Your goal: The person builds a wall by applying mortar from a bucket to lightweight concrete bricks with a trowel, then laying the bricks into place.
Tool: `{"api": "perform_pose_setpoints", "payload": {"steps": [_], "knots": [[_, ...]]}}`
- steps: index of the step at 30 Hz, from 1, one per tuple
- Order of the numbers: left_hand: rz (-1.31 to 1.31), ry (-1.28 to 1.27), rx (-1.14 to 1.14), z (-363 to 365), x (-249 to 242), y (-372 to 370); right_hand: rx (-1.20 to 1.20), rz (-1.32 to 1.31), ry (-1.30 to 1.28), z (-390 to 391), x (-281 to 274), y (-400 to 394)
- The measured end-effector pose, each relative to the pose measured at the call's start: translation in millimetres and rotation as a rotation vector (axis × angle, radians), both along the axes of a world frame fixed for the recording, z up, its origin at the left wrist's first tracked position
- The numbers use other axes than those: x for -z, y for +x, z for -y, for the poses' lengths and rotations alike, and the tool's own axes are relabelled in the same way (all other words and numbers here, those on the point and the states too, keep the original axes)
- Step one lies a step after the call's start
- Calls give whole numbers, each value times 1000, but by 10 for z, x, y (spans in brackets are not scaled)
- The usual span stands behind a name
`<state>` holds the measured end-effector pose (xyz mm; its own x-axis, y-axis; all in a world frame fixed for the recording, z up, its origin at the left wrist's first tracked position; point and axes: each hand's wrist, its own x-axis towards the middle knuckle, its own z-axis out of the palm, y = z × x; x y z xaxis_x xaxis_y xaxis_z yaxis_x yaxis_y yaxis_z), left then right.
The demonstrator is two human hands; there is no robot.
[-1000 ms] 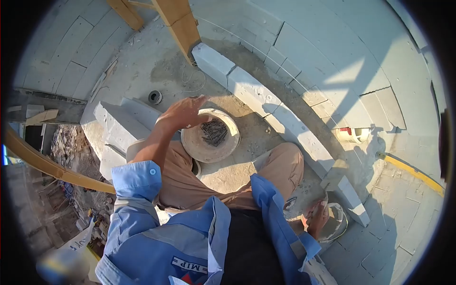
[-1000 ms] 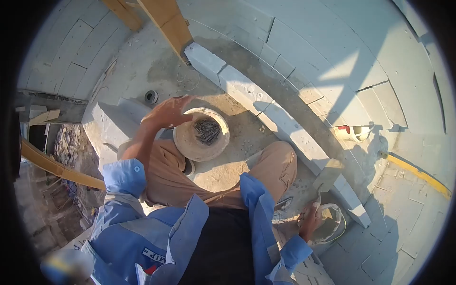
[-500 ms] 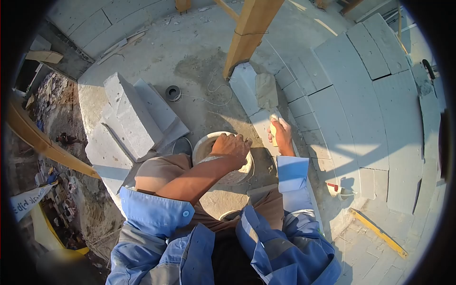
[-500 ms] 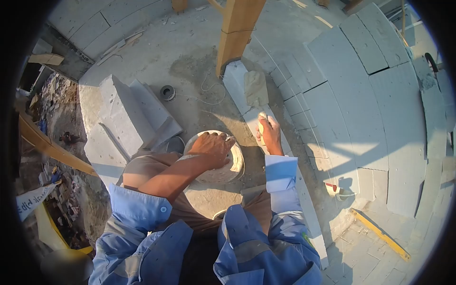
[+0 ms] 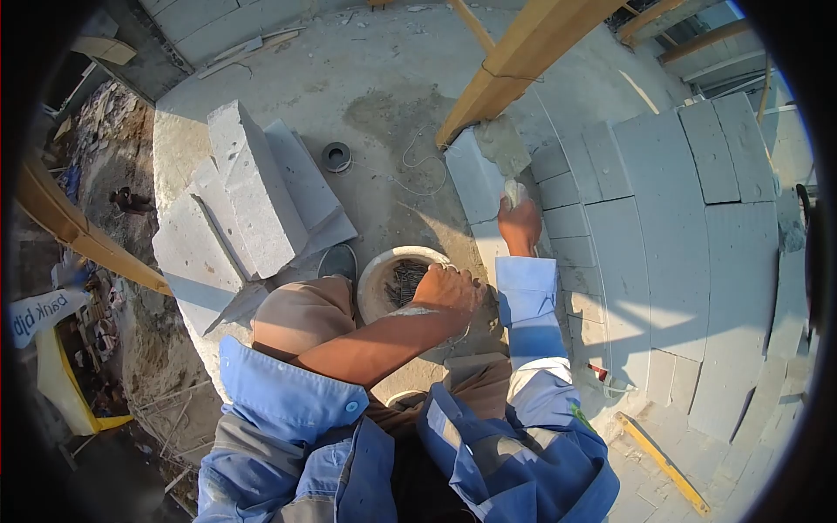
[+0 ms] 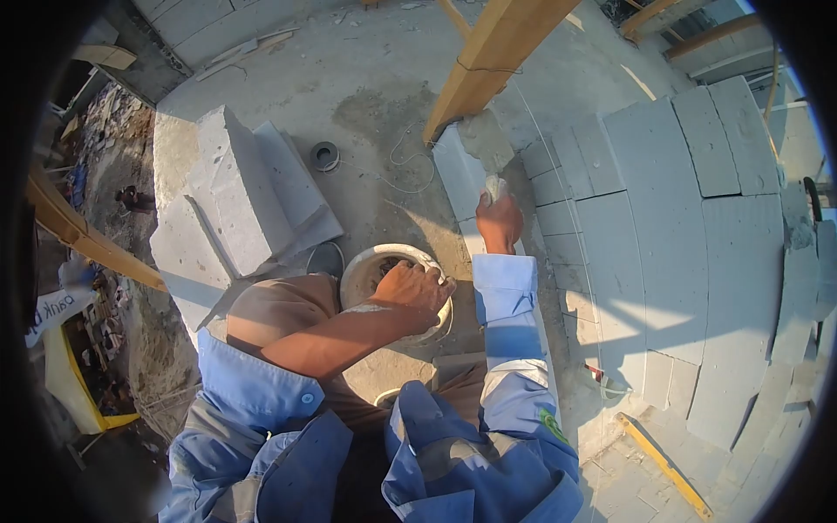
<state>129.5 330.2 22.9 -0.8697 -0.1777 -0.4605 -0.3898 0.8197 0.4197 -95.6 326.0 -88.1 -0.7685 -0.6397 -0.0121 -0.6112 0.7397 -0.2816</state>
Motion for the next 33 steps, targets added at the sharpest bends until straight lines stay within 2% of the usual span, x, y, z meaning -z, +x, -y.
{"api": "perform_pose_setpoints", "payload": {"steps": [7,12,15,19,21,24,25,26,28,31,33], "knots": [[35,27,38,-93,50,-79,-25,-115,-113,-358,19,49],[-64,17,61,-171,57,-102,32,-16,60,-558,-98,92],[-4,103,80,-140,-59,-145,21,-42,141,-638,-74,100],[-46,90,86,-218,109,-147,41,-11,10,-556,-119,120],[-107,50,75,-238,107,-129,76,46,-230,-409,-46,11],[-56,48,127,-192,60,-154,95,30,-137,-205,210,-245],[-76,29,116,-191,62,-141,112,-25,-71,-121,195,-234],[-63,33,119,-193,41,-163,99,58,-3,-55,-55,-157],[-53,3,100,-130,4,-175,77,132,26,-27,-102,-114],[-35,-22,151,-106,-61,-198,37,-38,-93,-54,59,-50],[-29,1,155,-109,-67,-191,39,8,-56,-86,81,-55]]}}
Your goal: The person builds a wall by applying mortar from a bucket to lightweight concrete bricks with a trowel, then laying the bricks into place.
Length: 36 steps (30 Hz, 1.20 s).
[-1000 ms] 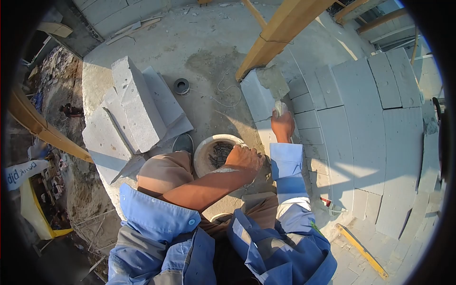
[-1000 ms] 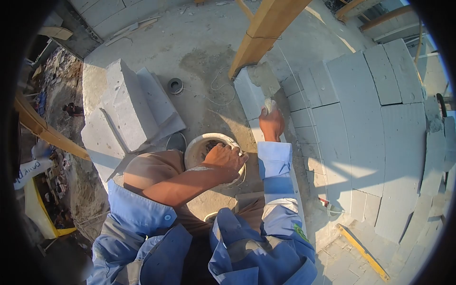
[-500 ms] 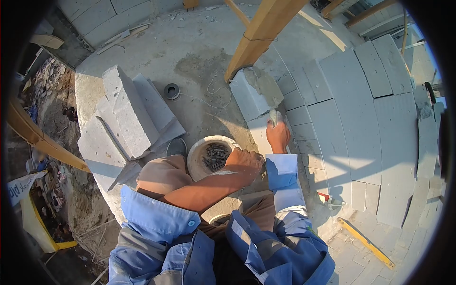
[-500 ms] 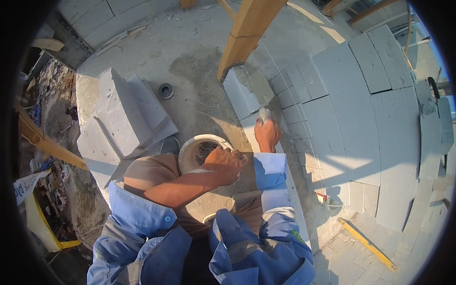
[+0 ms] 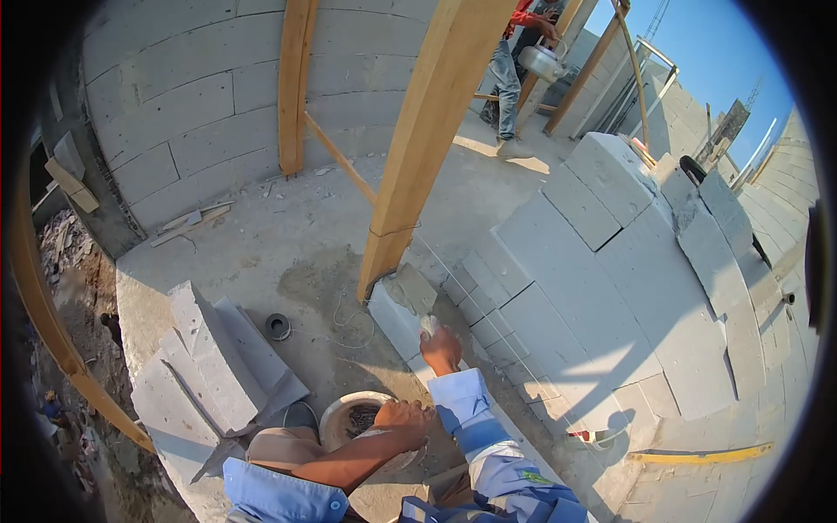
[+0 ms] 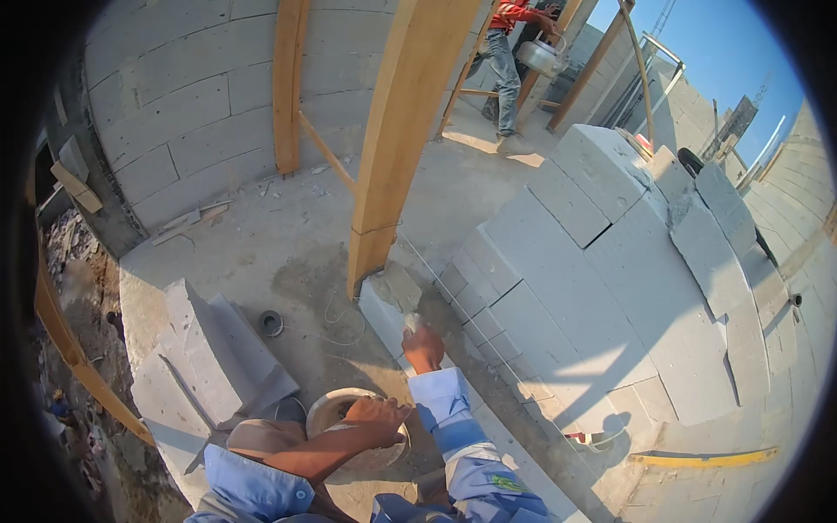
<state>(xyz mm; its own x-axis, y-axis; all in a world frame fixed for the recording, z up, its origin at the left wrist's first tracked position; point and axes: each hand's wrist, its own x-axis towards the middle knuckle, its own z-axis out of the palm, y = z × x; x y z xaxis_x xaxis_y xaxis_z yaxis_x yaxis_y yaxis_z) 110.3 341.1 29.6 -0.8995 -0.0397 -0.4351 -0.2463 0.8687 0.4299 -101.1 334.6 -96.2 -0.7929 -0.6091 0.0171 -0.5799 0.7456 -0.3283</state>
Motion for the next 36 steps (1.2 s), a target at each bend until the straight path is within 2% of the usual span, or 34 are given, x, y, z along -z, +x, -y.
{"api": "perform_pose_setpoints", "payload": {"steps": [5,7,9,11,13,14,16,17,19,20,22,26,33,36], "knots": [[-49,1,-3,-31,42,1,34,44,22,-97,15,-17],[-48,-21,15,-27,43,-32,-7,51,63,-97,50,-49],[-55,-39,5,-34,94,-29,-48,-45,-10,-137,140,-67],[-58,0,-22,-51,78,-34,-77,34,34,-128,15,-68],[-32,32,-23,-60,10,-43,-69,-17,-50,-141,-39,-28],[-119,-50,-31,-128,130,-21,-50,-31,-110,-151,-152,60],[-107,-10,-48,-116,78,-24,-51,74,-59,-145,-205,4],[-130,0,-45,-106,62,-20,-64,89,-46,-153,-91,-79],[-194,-59,-59,-104,87,-17,-48,53,-219,-115,179,-288],[-101,-16,-26,-62,34,-42,-59,56,-212,-41,23,-274],[-5,32,4,-36,12,-70,181,723,-252,65,-280,-278],[37,81,3,1,-23,-117,146,864,-313,219,-370,-395],[7,93,-10,-48,52,-124,147,873,-74,495,-598,-513],[-35,102,-75,-163,306,-164,165,895,1,425,-703,-531]]}}
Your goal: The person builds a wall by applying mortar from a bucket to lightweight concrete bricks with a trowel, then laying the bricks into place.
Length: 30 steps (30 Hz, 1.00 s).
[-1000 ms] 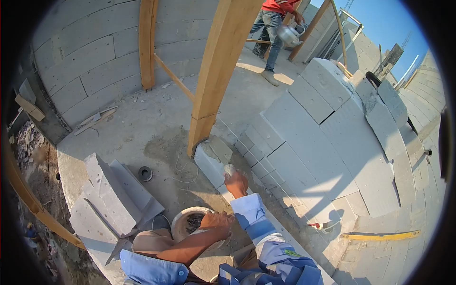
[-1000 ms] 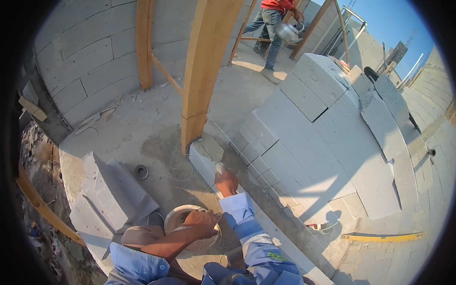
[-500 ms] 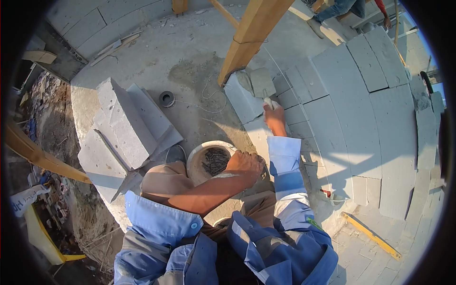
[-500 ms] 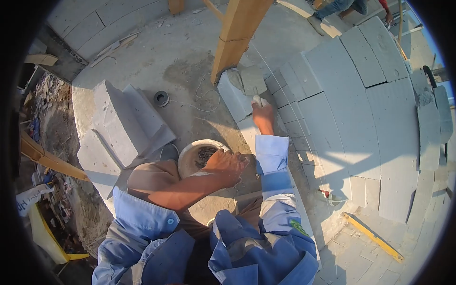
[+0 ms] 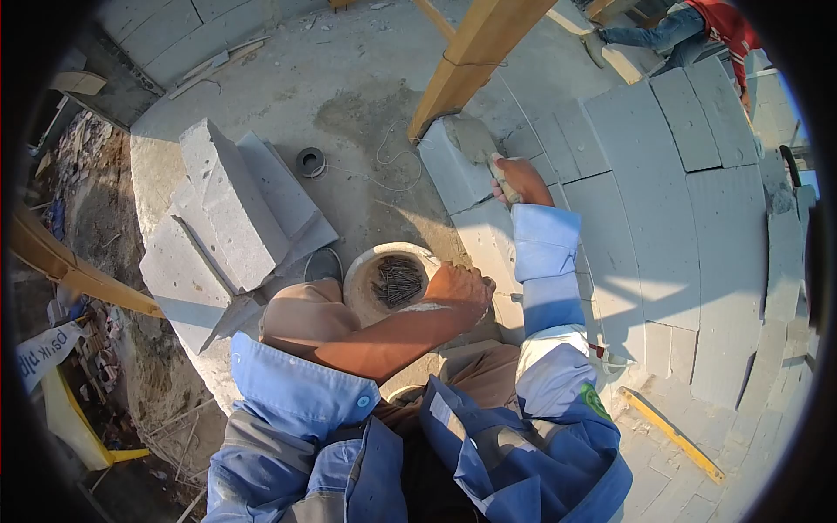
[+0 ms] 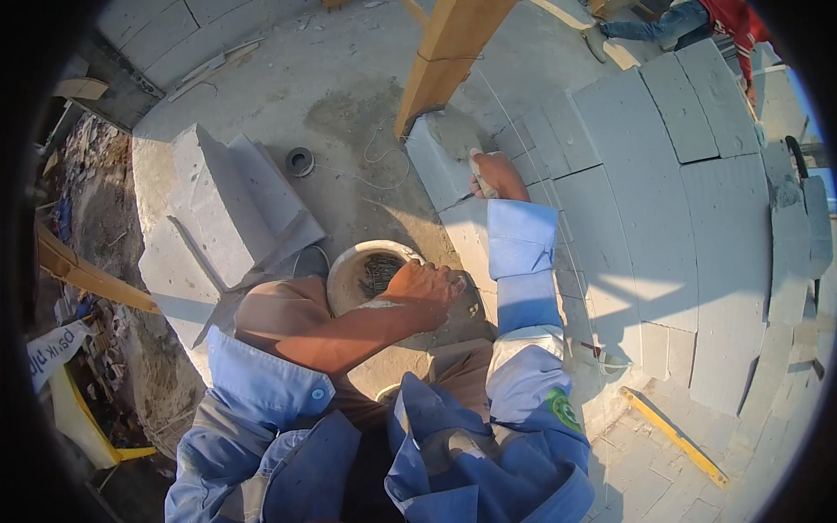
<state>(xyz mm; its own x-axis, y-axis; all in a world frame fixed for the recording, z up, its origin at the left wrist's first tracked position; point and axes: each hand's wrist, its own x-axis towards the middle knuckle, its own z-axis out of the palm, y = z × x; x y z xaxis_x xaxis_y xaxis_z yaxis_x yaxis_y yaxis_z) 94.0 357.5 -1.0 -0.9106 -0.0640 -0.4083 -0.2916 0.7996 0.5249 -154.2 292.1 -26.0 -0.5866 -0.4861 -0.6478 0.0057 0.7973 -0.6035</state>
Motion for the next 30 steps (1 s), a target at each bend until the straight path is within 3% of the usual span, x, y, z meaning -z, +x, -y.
{"api": "perform_pose_setpoints", "payload": {"steps": [4,17,30], "knots": [[30,-7,45,-19,-12,-20,-11,116,34,-217,-66,-64],[15,-16,99,4,-298,31,-16,102,121,-1031,-160,186],[-24,12,71,36,-309,95,45,-46,-92,-2102,142,665]]}}
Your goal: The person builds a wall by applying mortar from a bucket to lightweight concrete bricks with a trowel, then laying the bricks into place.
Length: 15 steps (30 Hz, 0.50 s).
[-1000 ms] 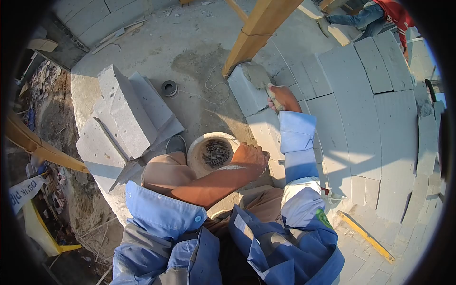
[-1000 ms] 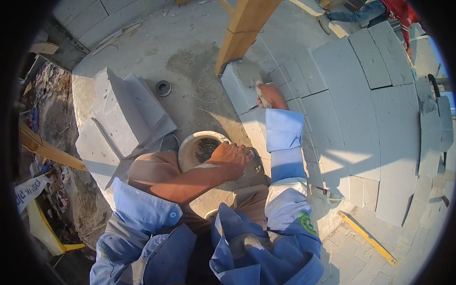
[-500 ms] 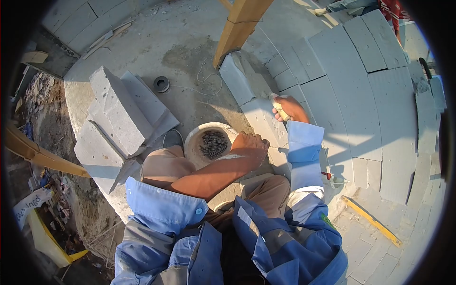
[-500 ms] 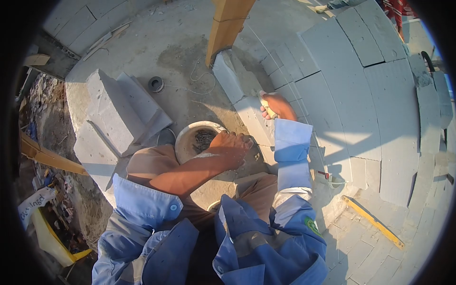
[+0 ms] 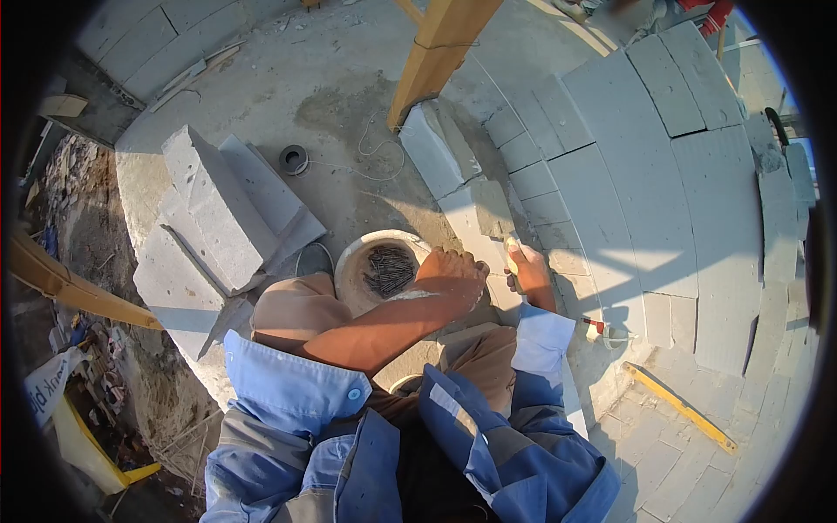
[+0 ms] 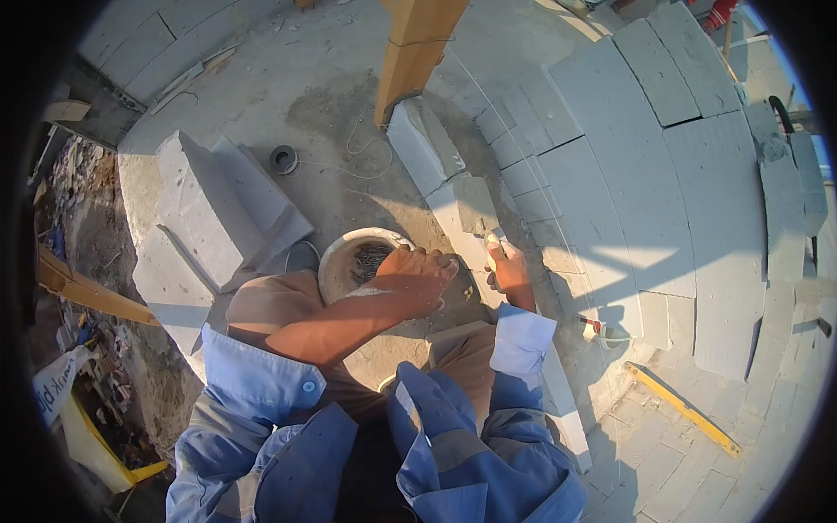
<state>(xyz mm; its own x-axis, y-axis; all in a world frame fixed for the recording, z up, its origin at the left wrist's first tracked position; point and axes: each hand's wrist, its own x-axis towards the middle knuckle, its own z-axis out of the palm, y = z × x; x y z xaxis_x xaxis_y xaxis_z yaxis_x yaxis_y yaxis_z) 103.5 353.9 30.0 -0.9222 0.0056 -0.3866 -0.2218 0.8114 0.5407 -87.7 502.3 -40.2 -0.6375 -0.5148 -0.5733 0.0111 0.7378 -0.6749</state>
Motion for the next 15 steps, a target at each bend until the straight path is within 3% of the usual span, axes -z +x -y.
{"api": "perform_pose_setpoints", "payload": {"steps": [2,3,6,7,9,13,15], "knots": [[-115,-72,-41,-29,139,67,-61,-249,33,-1,20,-14],[-230,-137,-67,-73,230,98,-62,-248,35,26,126,-66],[-346,-255,-123,-140,452,127,-170,-690,-38,434,217,-182],[-349,-264,-127,-78,345,113,-173,-694,-47,592,258,-251],[-14,-78,6,25,136,86,-274,-860,-16,925,387,-405],[55,-37,-3,27,159,99,-327,-1010,-79,1464,583,-605],[-37,-139,-45,0,233,136,-337,-1048,-36,1611,639,-655]]}}
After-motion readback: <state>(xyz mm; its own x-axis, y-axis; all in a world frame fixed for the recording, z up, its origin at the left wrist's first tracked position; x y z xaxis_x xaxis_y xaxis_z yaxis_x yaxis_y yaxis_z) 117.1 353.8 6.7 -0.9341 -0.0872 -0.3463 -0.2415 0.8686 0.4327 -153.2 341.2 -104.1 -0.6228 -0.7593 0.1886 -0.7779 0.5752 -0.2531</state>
